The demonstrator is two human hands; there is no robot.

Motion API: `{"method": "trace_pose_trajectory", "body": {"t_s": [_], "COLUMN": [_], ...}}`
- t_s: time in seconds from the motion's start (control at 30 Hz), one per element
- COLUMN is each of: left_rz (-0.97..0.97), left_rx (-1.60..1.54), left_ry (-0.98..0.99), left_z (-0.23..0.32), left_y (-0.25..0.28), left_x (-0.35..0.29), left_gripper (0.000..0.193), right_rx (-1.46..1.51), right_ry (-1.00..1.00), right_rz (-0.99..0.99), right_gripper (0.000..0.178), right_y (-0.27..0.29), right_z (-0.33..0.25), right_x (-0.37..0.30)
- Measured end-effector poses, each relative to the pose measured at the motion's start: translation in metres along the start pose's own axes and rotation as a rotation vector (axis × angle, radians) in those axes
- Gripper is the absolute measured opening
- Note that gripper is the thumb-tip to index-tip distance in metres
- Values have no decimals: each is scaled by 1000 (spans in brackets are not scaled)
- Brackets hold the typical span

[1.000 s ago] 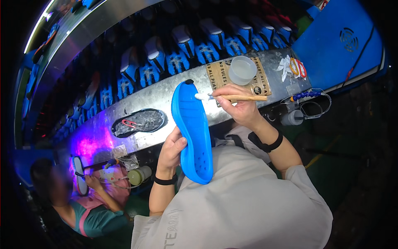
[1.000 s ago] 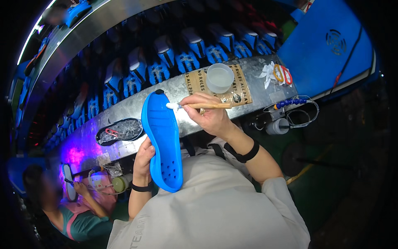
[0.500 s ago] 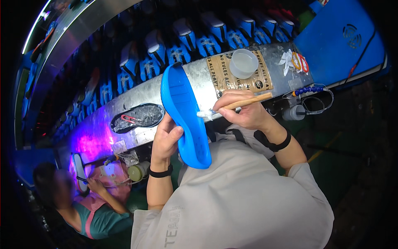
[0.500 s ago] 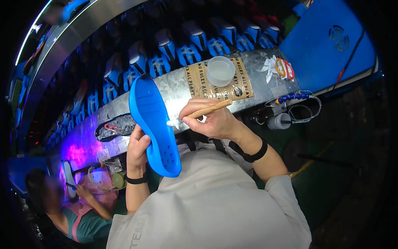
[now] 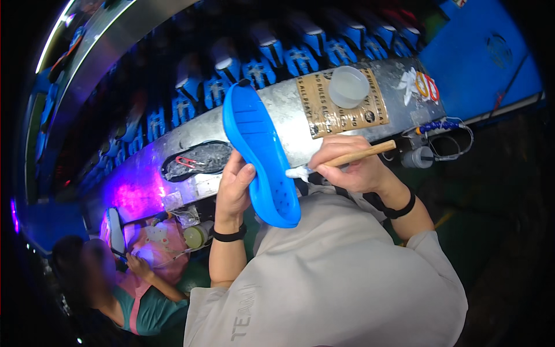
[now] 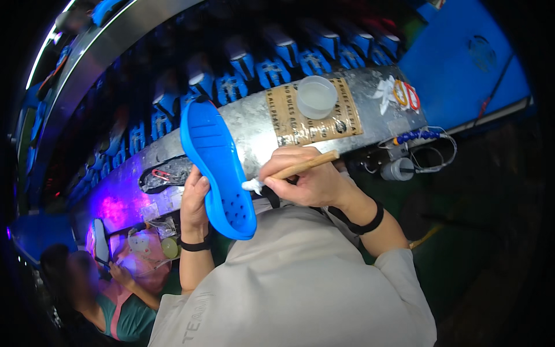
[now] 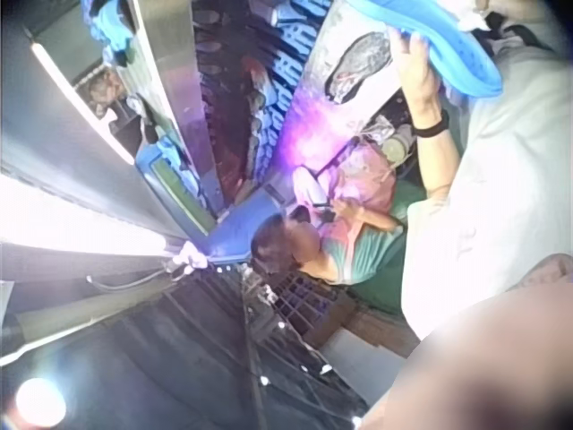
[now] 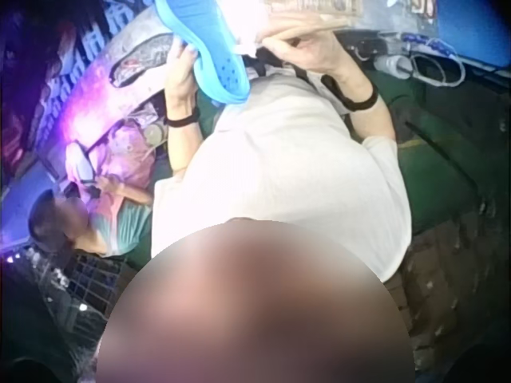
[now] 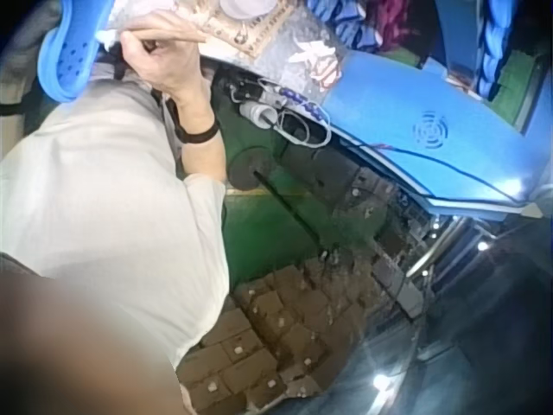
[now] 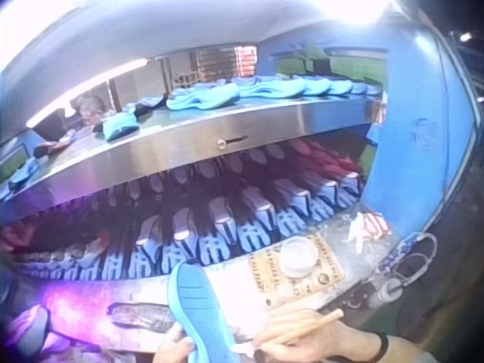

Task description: Applying adhesive to shoe soles and placing them on an assembly line conveyor.

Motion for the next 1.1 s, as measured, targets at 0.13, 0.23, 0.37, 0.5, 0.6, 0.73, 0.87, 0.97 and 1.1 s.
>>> {"method": "trace_pose_trajectory", "body": {"t_s": [0.13,0.23,0.37,0.5,0.6,0.73,0.87,0.97,1.1], "left_rz": [2,20,47,52,-25,727,1512,1614,1401], "left_rx": [-64,2,313,204,62,389,1472,1219,855], "left_ry": [-17,-62,-268,-583,-715,-741,-650,-276,-247], "left_z": [5,26,93,207,300,366,386,412,425], "left_y": [2,6,14,33,68,159,239,301,356], "left_x": [3,10,22,52,99,149,116,78,36], "left_gripper": [59,55,62,53,49,42,45,54,25], "right_rx": [78,265,295,305,323,304,308,314,313], "right_ry": [-16,-26,-55,-78,-105,-109,-112,-172,-222], "right_rz": [181,444,549,540,533,536,583,588,596], "right_gripper": [8,12,16,15,14,15,15,15,14], "right_y": [9,14,19,23,23,22,26,30,33], "right_z": [5,13,32,47,56,63,68,71,74], "right_x": [-10,-20,-32,-44,-47,-51,-59,-69,-75]}}
Point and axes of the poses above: each hand's wrist, its own x-axis towards the middle knuckle, its own y-axis out of the back of the hand, z = x × y, the point moved 3 cm from there along x, towards the middle knuckle, and after that the axes turned 10 degrees about x, right-handed, at the moved point
